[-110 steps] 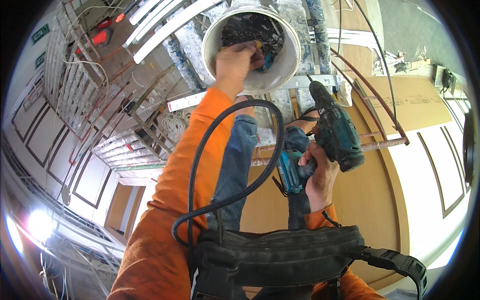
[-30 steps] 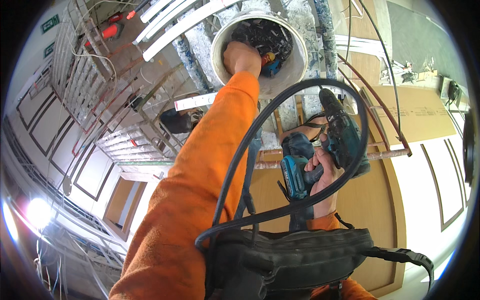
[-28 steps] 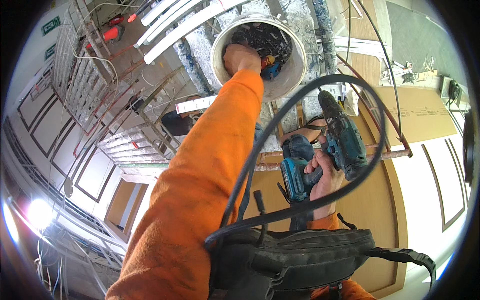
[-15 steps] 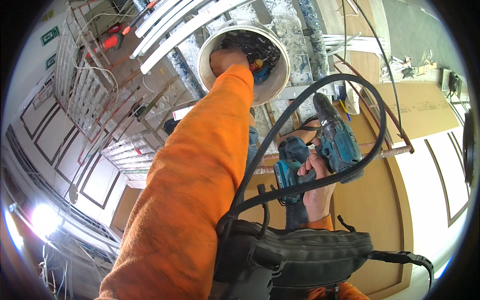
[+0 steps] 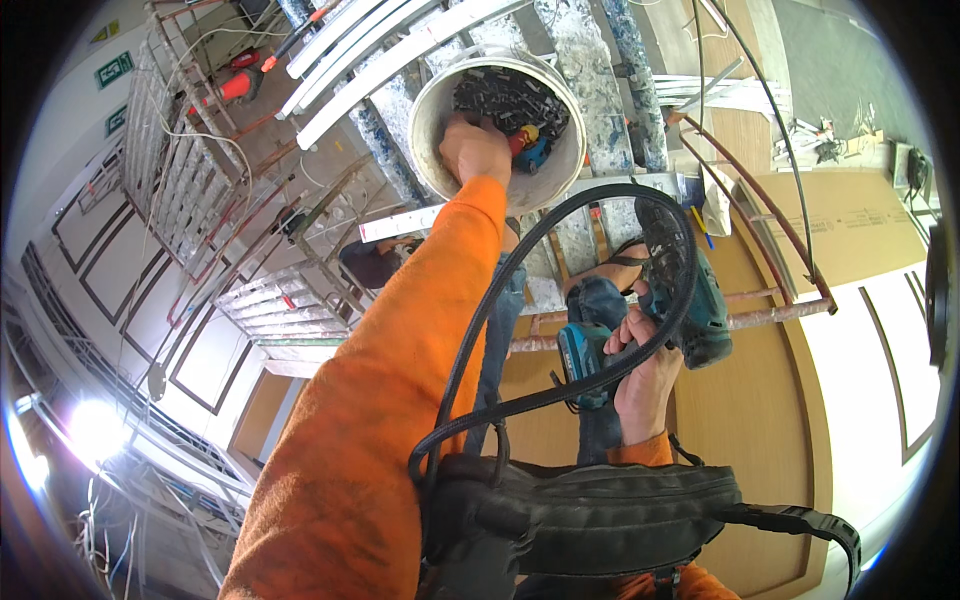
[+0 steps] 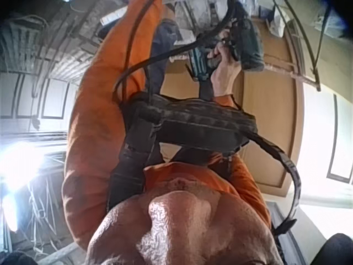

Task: The person cuts a metal ceiling grid profile with a utility knife, then positions and secures the profile to the ceiling using a cordless drill and screws. The work is performed on scaffolding in a room under renovation.

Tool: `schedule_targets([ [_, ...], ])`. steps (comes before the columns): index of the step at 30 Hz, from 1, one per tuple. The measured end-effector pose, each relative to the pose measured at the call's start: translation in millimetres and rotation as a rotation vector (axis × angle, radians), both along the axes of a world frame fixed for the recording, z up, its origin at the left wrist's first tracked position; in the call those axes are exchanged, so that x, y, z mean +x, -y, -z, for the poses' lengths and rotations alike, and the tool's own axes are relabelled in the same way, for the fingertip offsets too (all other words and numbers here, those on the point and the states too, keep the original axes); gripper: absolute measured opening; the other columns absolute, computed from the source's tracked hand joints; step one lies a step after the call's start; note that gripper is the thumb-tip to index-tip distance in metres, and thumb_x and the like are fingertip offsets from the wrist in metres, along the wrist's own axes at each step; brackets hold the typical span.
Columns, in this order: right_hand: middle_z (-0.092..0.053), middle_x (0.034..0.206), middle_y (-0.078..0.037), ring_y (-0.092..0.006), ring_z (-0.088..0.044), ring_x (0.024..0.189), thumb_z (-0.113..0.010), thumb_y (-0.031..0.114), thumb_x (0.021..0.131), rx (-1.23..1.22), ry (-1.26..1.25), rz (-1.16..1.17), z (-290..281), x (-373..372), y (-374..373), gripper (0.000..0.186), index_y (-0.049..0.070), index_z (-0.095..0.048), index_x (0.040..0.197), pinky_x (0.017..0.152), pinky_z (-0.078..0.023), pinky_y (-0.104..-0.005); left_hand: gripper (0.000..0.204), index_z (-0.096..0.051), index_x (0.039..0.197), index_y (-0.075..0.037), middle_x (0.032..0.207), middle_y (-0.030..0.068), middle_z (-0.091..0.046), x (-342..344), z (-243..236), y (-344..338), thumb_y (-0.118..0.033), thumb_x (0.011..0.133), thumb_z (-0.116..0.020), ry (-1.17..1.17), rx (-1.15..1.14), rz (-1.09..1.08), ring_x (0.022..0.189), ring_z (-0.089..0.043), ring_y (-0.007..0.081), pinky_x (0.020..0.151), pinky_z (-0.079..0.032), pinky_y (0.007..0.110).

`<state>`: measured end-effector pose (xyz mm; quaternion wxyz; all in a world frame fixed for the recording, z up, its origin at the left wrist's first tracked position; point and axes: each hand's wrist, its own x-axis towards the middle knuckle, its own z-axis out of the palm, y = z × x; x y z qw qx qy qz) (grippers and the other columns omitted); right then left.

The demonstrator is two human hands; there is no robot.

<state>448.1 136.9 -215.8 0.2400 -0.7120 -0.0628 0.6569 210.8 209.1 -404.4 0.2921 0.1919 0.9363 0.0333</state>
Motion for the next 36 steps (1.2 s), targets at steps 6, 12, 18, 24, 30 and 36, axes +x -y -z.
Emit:
schedule_targets([
  [6,-0.053,0.082,0.001,-0.0082,-0.049,0.071,-0.067,0.014,0.093,0.001,0.023,-0.056,-0.6,3.4,2.4,0.045,0.000,-0.057,0.134,0.064,-0.044,-0.0260,0.033,-0.064,0.113,-0.003,0.108,0.0221,-0.071,-20.1,16.5,-15.6,-0.019,0.086,-0.072,-0.112,-0.189,0.303,0.095,-0.071,0.0388,0.083,-0.058,0.043],
  [12,-0.052,0.081,0.003,-0.0075,-0.048,0.070,-0.068,0.014,0.092,-0.023,0.009,0.027,-0.1,4.7,1.6,0.045,0.000,-0.058,0.134,0.064,-0.043,-0.0260,0.027,-0.070,0.103,-0.001,0.107,0.0185,-0.073,-28.7,30.3,-20.9,-0.022,0.086,-0.069,-0.067,-0.319,0.451,0.096,-0.072,0.0344,0.082,-0.059,0.042],
  [18,-0.051,0.078,0.001,-0.0091,-0.048,0.069,-0.067,0.013,0.092,0.001,0.022,0.059,1.4,1.8,1.3,0.043,-0.002,-0.058,0.131,0.063,-0.043,-0.0268,0.027,-0.073,0.103,-0.004,0.104,0.0198,-0.073,-25.7,4.5,-17.2,-0.024,0.089,-0.064,-0.018,-0.124,0.333,0.096,-0.071,0.0380,0.089,-0.055,0.042],
  [24,-0.054,0.078,-0.002,-0.0113,-0.051,0.067,-0.066,0.013,0.092,0.053,0.031,-0.026,1.0,0.2,0.2,0.039,-0.004,-0.059,0.126,0.061,-0.044,-0.0273,0.022,-0.075,0.101,-0.006,0.098,0.0190,-0.073,-15.9,-77.3,6.1,-0.022,0.089,-0.065,0.264,0.185,0.170,0.093,-0.070,0.0350,0.086,-0.053,0.041],
  [30,-0.061,0.089,-0.003,-0.0110,-0.055,0.067,-0.071,0.012,0.089,0.066,0.099,-0.151,-11.2,-8.2,-14.4,0.041,0.001,-0.060,0.127,0.062,-0.044,-0.0259,0.032,-0.070,0.114,-0.007,0.110,0.0108,-0.070,28.9,-150.7,25.4,-0.012,0.082,-0.068,0.516,-0.090,1.086,0.097,-0.068,0.0287,0.083,-0.055,0.037],
  [36,-0.065,0.102,-0.003,-0.0113,-0.059,0.081,-0.069,0.004,0.089,0.063,0.088,-0.181,-18.1,-20.9,-21.9,0.040,0.002,-0.060,0.128,0.073,-0.048,-0.0251,0.034,-0.069,0.114,-0.006,0.107,0.0102,-0.070,76.7,-168.4,54.8,-0.005,0.080,-0.065,0.670,0.366,0.971,0.098,-0.067,0.0284,0.080,-0.055,0.040],
])
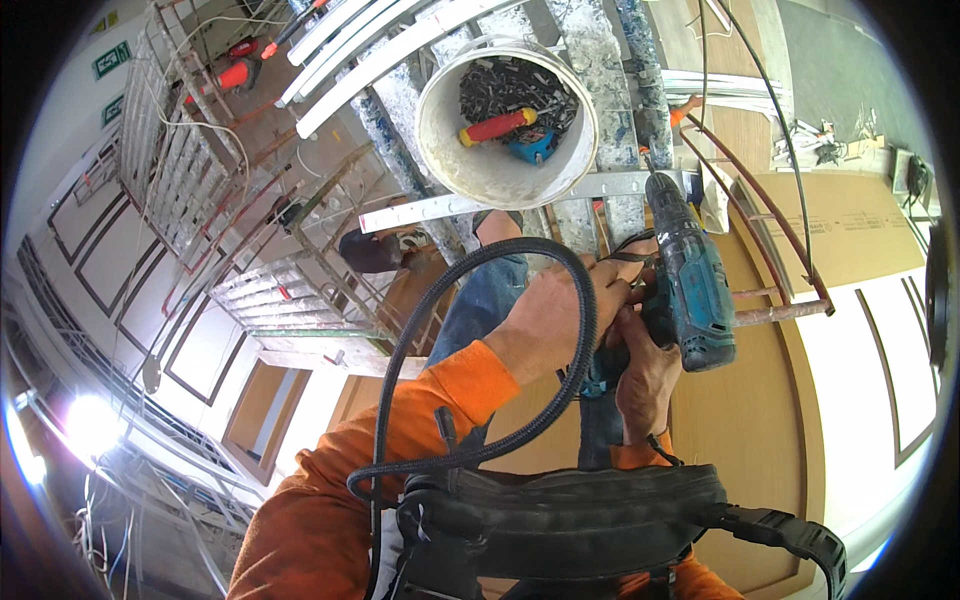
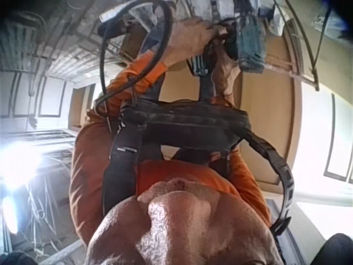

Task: The person cuts a metal ceiling grid profile with a utility knife, then positions and secures the profile to the ceiling using a cordless drill and screws. The work is performed on scaffolding in a room under renovation.

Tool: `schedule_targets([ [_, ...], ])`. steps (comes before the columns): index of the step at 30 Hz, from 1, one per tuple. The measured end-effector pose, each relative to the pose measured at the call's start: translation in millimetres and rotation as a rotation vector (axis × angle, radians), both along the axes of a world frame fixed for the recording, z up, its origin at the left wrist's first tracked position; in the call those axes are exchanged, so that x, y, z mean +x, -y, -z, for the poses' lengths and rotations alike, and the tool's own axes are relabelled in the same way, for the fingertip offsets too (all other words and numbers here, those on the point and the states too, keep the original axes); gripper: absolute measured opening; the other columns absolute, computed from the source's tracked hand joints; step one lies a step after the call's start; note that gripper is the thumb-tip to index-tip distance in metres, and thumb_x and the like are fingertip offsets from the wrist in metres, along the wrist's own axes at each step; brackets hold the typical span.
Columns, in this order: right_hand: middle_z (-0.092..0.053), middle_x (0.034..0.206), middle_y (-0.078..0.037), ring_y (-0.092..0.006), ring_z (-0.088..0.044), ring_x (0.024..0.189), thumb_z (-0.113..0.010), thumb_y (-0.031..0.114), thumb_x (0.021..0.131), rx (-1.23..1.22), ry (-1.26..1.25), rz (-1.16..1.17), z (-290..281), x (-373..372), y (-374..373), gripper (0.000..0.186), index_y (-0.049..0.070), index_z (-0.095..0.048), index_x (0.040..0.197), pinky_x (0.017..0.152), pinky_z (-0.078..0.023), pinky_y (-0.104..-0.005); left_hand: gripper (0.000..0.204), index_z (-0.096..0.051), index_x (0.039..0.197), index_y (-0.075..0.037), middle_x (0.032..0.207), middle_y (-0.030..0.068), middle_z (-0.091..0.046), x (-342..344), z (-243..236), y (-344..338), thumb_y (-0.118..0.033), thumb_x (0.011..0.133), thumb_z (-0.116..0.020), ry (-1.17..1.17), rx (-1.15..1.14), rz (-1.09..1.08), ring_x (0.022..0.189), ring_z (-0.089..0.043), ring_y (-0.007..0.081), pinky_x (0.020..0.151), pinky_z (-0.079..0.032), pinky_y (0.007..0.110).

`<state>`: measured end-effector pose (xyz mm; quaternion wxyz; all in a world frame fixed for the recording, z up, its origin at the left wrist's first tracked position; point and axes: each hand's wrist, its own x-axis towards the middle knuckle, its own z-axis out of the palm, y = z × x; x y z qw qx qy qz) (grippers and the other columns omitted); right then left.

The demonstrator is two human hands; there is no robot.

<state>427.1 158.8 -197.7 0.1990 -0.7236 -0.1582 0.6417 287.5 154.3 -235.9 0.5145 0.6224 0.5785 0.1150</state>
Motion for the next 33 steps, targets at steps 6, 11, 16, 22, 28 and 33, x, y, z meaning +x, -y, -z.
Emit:
schedule_targets([
  [6,-0.064,0.108,-0.005,-0.0141,-0.061,0.095,-0.066,0.000,0.088,-0.011,0.095,0.083,-0.3,-7.7,1.7,0.044,0.001,-0.058,0.131,0.085,-0.049,-0.0281,0.022,-0.071,0.108,-0.004,0.099,0.0111,-0.071,-12.7,2.8,10.9,-0.006,0.086,-0.066,0.298,-0.353,-0.314,0.090,-0.069,0.0238,0.079,-0.054,0.033],
  [11,-0.064,0.110,-0.007,-0.0170,-0.061,0.102,-0.064,-0.002,0.087,-0.014,0.058,0.033,2.7,-3.0,4.6,0.044,-0.003,-0.059,0.131,0.094,-0.047,-0.0317,0.024,-0.074,0.098,0.002,0.078,0.0048,-0.071,-6.9,13.3,26.2,-0.017,0.084,-0.078,0.721,-0.930,-0.927,0.068,-0.065,0.0115,0.064,-0.052,0.028],
  [16,-0.065,0.110,-0.007,-0.0179,-0.061,0.102,-0.064,-0.001,0.087,0.060,0.107,-0.029,4.4,-8.9,7.4,0.042,-0.003,-0.059,0.129,0.094,-0.047,-0.0329,0.022,-0.072,0.098,0.002,0.082,0.0044,-0.070,-3.1,17.2,36.8,-0.017,0.088,-0.074,0.612,-0.807,-0.850,0.072,-0.064,0.0106,0.066,-0.052,0.027],
  [22,-0.065,0.099,-0.007,-0.0173,-0.063,0.089,-0.065,0.001,0.087,0.015,0.059,0.183,-5.1,-19.9,6.5,0.039,-0.003,-0.061,0.126,0.087,-0.050,-0.0314,0.017,-0.066,0.099,0.000,0.084,0.0088,-0.071,-11.9,1.5,11.8,-0.016,0.094,-0.064,0.372,-0.454,-0.801,0.073,-0.068,0.0137,0.066,-0.053,0.029],
  [28,-0.064,0.094,-0.007,-0.0168,-0.060,0.083,-0.058,0.002,0.090,0.053,0.069,-0.143,0.9,7.1,16.4,0.015,0.000,-0.068,0.101,0.079,-0.048,-0.0293,0.019,-0.065,0.108,-0.002,0.086,0.0127,-0.072,-69.2,30.9,-26.1,-0.013,0.093,-0.059,-0.019,-0.367,-0.881,0.075,-0.070,0.0281,0.072,-0.054,0.037],
  [33,-0.062,0.085,-0.006,-0.0197,-0.059,0.080,-0.054,-0.002,0.092,0.102,0.019,-0.174,10.2,16.3,33.3,0.016,0.004,-0.068,0.096,0.076,-0.047,-0.0297,0.019,-0.068,0.104,-0.004,0.089,0.0218,-0.072,-97.9,93.4,-50.0,-0.012,0.088,-0.062,-0.552,-0.115,-0.537,0.082,-0.071,0.0407,0.076,-0.057,0.044],
])
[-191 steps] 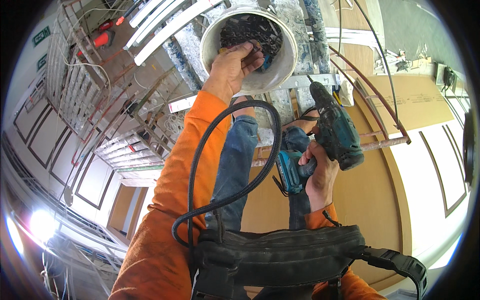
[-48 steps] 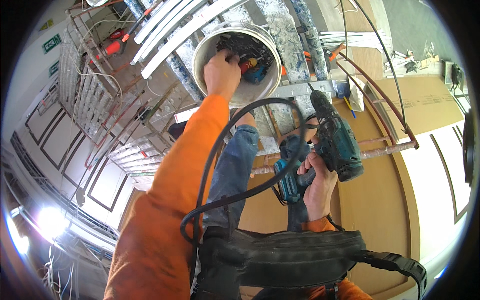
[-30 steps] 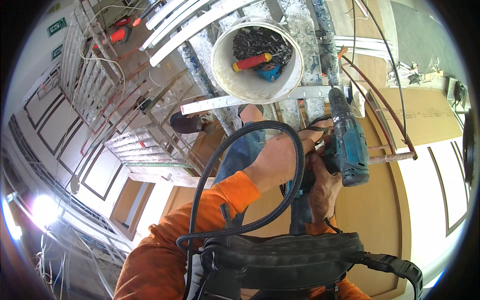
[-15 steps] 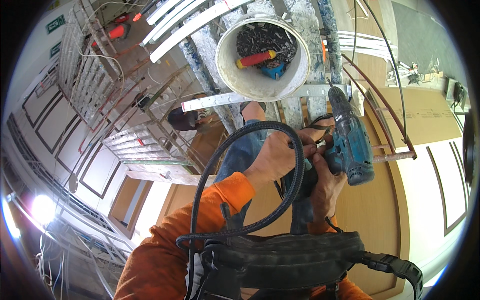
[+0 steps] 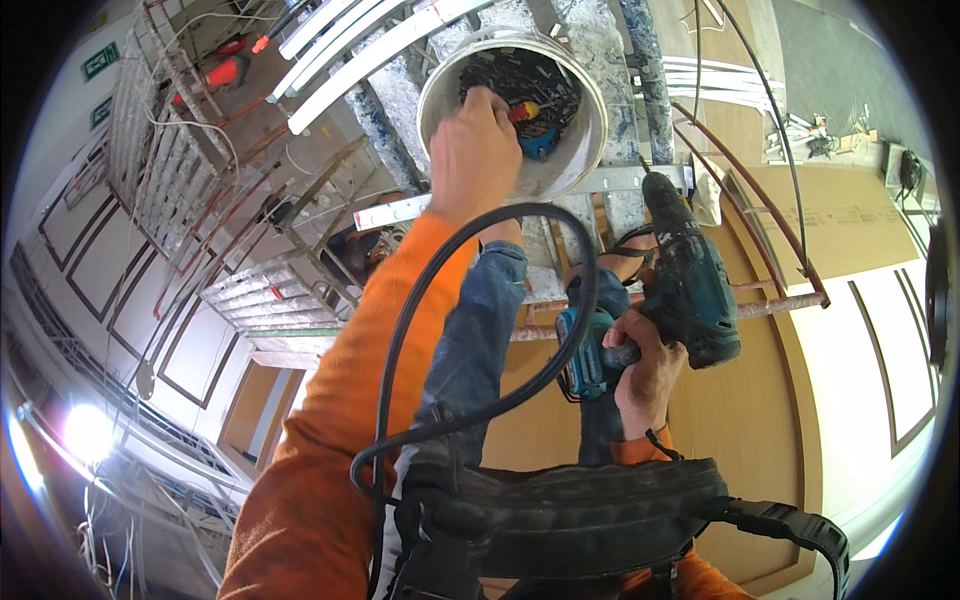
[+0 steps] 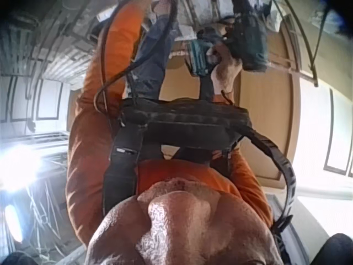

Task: The person cuts a metal ceiling grid profile with a utility knife, then positions and secures the profile to the ceiling using a cordless drill and screws. The work is performed on scaffolding in a room under renovation.

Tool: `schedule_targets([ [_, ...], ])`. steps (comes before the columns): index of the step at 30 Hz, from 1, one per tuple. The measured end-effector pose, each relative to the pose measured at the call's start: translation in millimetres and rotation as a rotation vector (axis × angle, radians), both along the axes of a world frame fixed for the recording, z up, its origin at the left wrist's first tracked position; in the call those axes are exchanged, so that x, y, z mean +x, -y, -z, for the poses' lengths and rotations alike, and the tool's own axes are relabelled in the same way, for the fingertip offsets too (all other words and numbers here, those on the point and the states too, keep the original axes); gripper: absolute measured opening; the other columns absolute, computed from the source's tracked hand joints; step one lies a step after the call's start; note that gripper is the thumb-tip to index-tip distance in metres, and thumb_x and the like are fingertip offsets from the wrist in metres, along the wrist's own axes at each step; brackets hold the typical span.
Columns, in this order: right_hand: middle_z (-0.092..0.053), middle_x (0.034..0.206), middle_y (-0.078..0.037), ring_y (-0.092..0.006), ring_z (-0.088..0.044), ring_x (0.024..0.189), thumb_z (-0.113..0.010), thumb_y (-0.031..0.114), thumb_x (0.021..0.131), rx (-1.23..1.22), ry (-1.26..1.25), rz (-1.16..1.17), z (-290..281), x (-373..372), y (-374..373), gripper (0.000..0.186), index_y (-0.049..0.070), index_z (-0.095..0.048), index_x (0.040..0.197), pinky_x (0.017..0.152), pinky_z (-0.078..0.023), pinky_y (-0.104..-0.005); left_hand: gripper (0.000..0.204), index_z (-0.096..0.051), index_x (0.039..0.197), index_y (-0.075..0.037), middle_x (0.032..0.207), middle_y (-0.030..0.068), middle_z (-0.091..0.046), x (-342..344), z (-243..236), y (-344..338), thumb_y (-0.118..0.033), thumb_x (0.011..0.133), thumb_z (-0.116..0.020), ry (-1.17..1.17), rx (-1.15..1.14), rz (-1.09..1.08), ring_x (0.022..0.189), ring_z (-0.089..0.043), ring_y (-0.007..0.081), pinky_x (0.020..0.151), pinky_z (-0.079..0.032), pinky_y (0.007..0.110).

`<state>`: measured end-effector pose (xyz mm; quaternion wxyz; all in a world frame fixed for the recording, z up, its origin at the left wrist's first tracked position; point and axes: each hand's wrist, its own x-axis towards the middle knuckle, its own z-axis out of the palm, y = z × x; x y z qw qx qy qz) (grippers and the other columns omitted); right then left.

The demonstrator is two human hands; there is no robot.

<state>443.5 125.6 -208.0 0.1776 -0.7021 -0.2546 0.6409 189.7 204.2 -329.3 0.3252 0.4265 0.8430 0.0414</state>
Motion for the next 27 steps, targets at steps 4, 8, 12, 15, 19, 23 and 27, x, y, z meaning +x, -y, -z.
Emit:
schedule_targets([
  [4,-0.060,0.080,-0.007,-0.0217,-0.059,0.080,-0.054,-0.002,0.090,0.061,-0.009,-0.151,1.8,-0.5,0.3,0.017,0.005,-0.067,0.098,0.076,-0.046,-0.0324,0.019,-0.072,0.097,-0.002,0.093,0.0214,-0.073,-11.4,51.3,-12.6,-0.015,0.086,-0.064,-0.152,-0.160,0.125,0.090,-0.070,0.0430,0.082,-0.057,0.046],
  [8,-0.059,0.078,-0.007,-0.0201,-0.057,0.077,-0.055,0.000,0.089,0.155,0.035,-0.249,1.4,-4.6,-6.8,0.021,0.003,-0.066,0.106,0.074,-0.045,-0.0332,0.022,-0.075,0.098,-0.002,0.101,0.0219,-0.073,-13.9,86.1,-21.4,-0.018,0.085,-0.066,-0.165,-0.193,-0.030,0.097,-0.070,0.0417,0.084,-0.057,0.045],
  [12,-0.059,0.076,-0.006,-0.0177,-0.055,0.071,-0.059,0.004,0.087,-0.111,0.012,0.112,-0.7,-11.0,-14.3,0.032,-0.004,-0.061,0.119,0.072,-0.043,-0.0320,0.022,-0.077,0.098,-0.005,0.106,0.0219,-0.073,-13.2,96.5,-26.5,-0.019,0.085,-0.068,-0.150,-0.279,-0.042,0.100,-0.071,0.0396,0.086,-0.057,0.044],
  [15,-0.059,0.076,-0.007,-0.0166,-0.054,0.068,-0.061,0.005,0.086,-0.160,-0.009,0.221,-1.9,-13.5,-19.9,0.040,-0.006,-0.058,0.124,0.071,-0.043,-0.0312,0.022,-0.077,0.099,-0.005,0.106,0.0212,-0.073,-10.8,96.3,-28.6,-0.019,0.084,-0.069,-0.191,-0.283,-0.018,0.100,-0.071,0.0387,0.085,-0.057,0.043],
  [19,-0.058,0.076,-0.007,-0.0168,-0.055,0.066,-0.062,0.004,0.085,-0.170,-0.012,0.254,-2.1,-14.1,-23.3,0.041,-0.006,-0.058,0.125,0.069,-0.043,-0.0310,0.024,-0.075,0.102,-0.006,0.108,0.0201,-0.073,-10.3,98.5,-33.0,-0.021,0.084,-0.070,-0.204,-0.348,0.001,0.101,-0.071,0.0381,0.086,-0.057,0.044],
  [23,-0.059,0.078,-0.007,-0.0173,-0.055,0.066,-0.061,0.004,0.086,-0.130,-0.010,0.253,-2.6,-9.7,-21.3,0.041,-0.007,-0.057,0.125,0.066,-0.044,-0.0314,0.029,-0.073,0.105,-0.003,0.111,0.0226,-0.071,-14.1,95.0,-32.9,-0.024,0.085,-0.071,-0.176,-0.399,-0.008,0.104,-0.069,0.0376,0.085,-0.057,0.044],
  [27,-0.059,0.079,-0.006,-0.0169,-0.055,0.066,-0.060,0.003,0.089,-0.092,-0.081,0.191,-1.2,-1.8,-16.0,0.034,-0.004,-0.059,0.122,0.065,-0.045,-0.0310,0.021,-0.067,0.105,-0.001,0.107,0.0194,-0.071,-21.8,66.3,-16.0,-0.018,0.092,-0.067,0.292,-0.091,-0.302,0.096,-0.070,0.0278,0.082,-0.057,0.038],
])
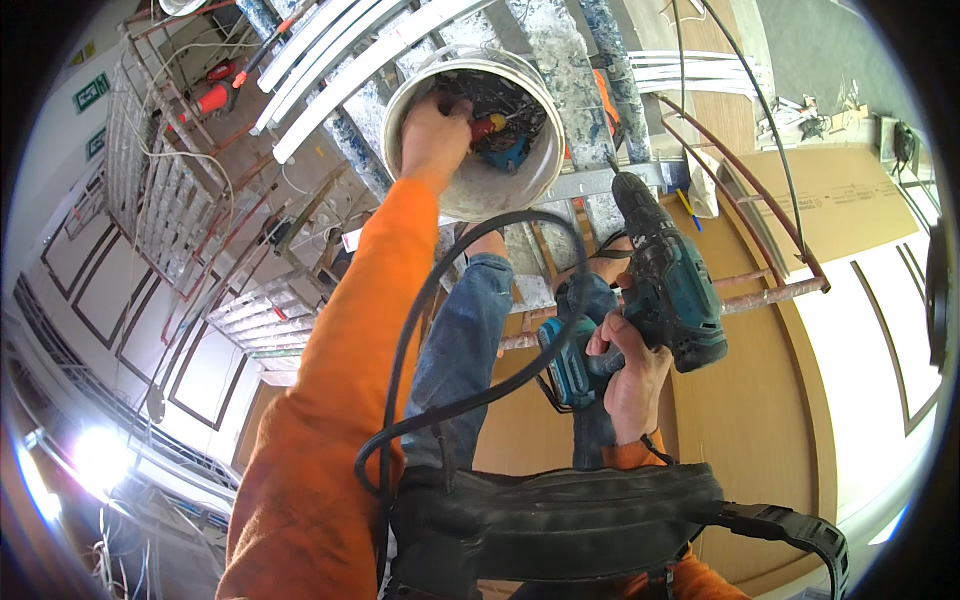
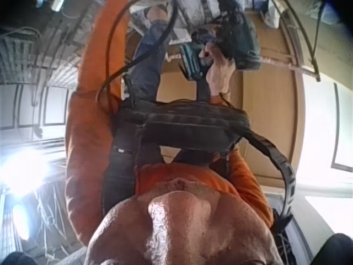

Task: The person cuts a metal ceiling grid profile with a utility knife, then positions and secures the profile to the ceiling using a cordless drill and screws. The work is performed on scaffolding in a room under renovation.

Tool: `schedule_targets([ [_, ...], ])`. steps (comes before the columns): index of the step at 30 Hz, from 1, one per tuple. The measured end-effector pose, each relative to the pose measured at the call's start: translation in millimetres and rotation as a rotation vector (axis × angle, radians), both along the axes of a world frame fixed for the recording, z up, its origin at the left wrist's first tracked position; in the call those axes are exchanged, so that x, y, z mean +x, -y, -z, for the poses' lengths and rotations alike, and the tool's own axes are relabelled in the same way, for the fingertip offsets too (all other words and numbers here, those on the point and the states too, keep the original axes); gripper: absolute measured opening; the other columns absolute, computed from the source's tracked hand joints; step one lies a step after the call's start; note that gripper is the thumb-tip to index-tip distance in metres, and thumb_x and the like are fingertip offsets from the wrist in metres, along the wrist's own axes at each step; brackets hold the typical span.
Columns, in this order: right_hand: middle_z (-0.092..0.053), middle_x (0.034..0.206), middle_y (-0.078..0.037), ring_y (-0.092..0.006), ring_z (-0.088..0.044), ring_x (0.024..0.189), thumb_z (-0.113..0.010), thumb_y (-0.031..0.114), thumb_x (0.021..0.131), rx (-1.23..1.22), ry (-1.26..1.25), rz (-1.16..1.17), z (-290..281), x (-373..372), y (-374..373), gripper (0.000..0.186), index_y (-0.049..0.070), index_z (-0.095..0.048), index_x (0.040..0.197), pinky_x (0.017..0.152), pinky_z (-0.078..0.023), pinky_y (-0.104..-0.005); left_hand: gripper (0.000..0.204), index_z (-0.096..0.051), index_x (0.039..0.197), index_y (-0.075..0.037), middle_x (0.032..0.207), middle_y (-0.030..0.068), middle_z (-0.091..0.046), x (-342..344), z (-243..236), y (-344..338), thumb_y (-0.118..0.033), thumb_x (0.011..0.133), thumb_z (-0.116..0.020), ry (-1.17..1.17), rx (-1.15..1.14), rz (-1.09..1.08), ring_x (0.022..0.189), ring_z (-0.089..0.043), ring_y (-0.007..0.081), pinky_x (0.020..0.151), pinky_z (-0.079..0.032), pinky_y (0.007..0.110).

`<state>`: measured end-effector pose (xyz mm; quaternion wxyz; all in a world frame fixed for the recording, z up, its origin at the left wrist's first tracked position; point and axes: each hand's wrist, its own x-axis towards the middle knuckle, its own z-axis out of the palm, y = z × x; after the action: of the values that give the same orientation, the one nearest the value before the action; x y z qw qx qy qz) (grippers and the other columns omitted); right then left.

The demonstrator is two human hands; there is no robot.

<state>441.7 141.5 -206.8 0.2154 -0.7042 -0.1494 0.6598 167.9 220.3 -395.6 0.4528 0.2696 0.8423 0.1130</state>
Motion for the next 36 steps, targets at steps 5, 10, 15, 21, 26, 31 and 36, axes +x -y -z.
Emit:
schedule_targets([
  [5,-0.058,0.078,-0.006,-0.0154,-0.056,0.065,-0.064,0.005,0.089,0.113,0.016,-0.094,7.3,2.7,11.1,0.045,-0.007,-0.054,0.131,0.061,-0.047,-0.0303,0.019,-0.060,0.113,-0.006,0.106,0.0103,-0.067,-13.6,-46.4,20.5,-0.010,0.095,-0.062,0.974,0.266,-0.586,0.090,-0.065,0.0160,0.079,-0.055,0.031],
  [10,-0.058,0.080,-0.005,-0.0153,-0.056,0.065,-0.064,0.006,0.090,0.060,0.012,-0.112,6.1,9.3,19.1,0.045,-0.006,-0.054,0.132,0.062,-0.047,-0.0300,0.021,-0.061,0.109,-0.008,0.104,0.0103,-0.065,-21.7,-62.8,11.9,-0.008,0.089,-0.065,1.108,0.341,-0.649,0.086,-0.062,0.0161,0.076,-0.053,0.029],
  [15,-0.056,0.076,-0.004,-0.0149,-0.054,0.065,-0.062,0.010,0.093,0.025,0.007,-0.104,6.0,17.8,25.1,0.045,-0.005,-0.053,0.134,0.064,-0.046,-0.0298,0.025,-0.063,0.113,-0.004,0.100,0.0113,-0.063,-21.3,-90.7,12.9,-0.009,0.088,-0.065,1.169,0.346,-0.576,0.079,-0.059,0.0159,0.066,-0.047,0.028],
  [21,-0.052,0.071,-0.004,-0.0150,-0.054,0.068,-0.060,0.015,0.094,-0.045,0.008,-0.202,-14.7,39.2,28.4,0.047,-0.004,-0.051,0.136,0.069,-0.046,-0.0303,0.018,-0.065,0.106,-0.002,0.093,0.0081,-0.066,1.8,-150.1,60.8,-0.010,0.090,-0.065,0.905,-0.048,-0.611,0.076,-0.060,0.0141,0.068,-0.050,0.029],
  [26,-0.055,0.075,-0.003,-0.0147,-0.055,0.073,-0.058,0.016,0.093,-0.132,-0.079,-0.284,-52.8,44.5,31.6,0.050,-0.003,-0.049,0.138,0.075,-0.045,-0.0299,0.019,-0.073,0.105,-0.003,0.085,0.0027,-0.068,28.4,-139.4,109.1,-0.011,0.093,-0.060,0.879,-0.140,-0.383,0.070,-0.060,0.0100,0.069,-0.052,0.027],
  [31,-0.059,0.077,-0.003,-0.0150,-0.057,0.074,-0.058,0.016,0.093,-0.192,0.013,-0.347,-56.1,38.9,42.3,0.029,0.000,-0.056,0.117,0.075,-0.045,-0.0303,0.025,-0.074,0.107,-0.004,0.085,0.0120,-0.072,13.8,-77.4,159.0,-0.014,0.091,-0.058,0.424,-0.311,0.122,0.075,-0.067,0.0213,0.073,-0.053,0.034],
  [36,-0.063,0.083,-0.006,-0.0209,-0.062,0.082,-0.055,0.008,0.091,-0.052,0.076,-0.533,-46.8,49.8,66.6,0.009,0.007,-0.063,0.086,0.076,-0.048,-0.0312,0.022,-0.071,0.101,-0.005,0.094,0.0208,-0.071,2.3,-20.2,201.4,-0.015,0.093,-0.053,-0.030,-0.115,0.234,0.091,-0.068,0.0394,0.085,-0.053,0.045],
])
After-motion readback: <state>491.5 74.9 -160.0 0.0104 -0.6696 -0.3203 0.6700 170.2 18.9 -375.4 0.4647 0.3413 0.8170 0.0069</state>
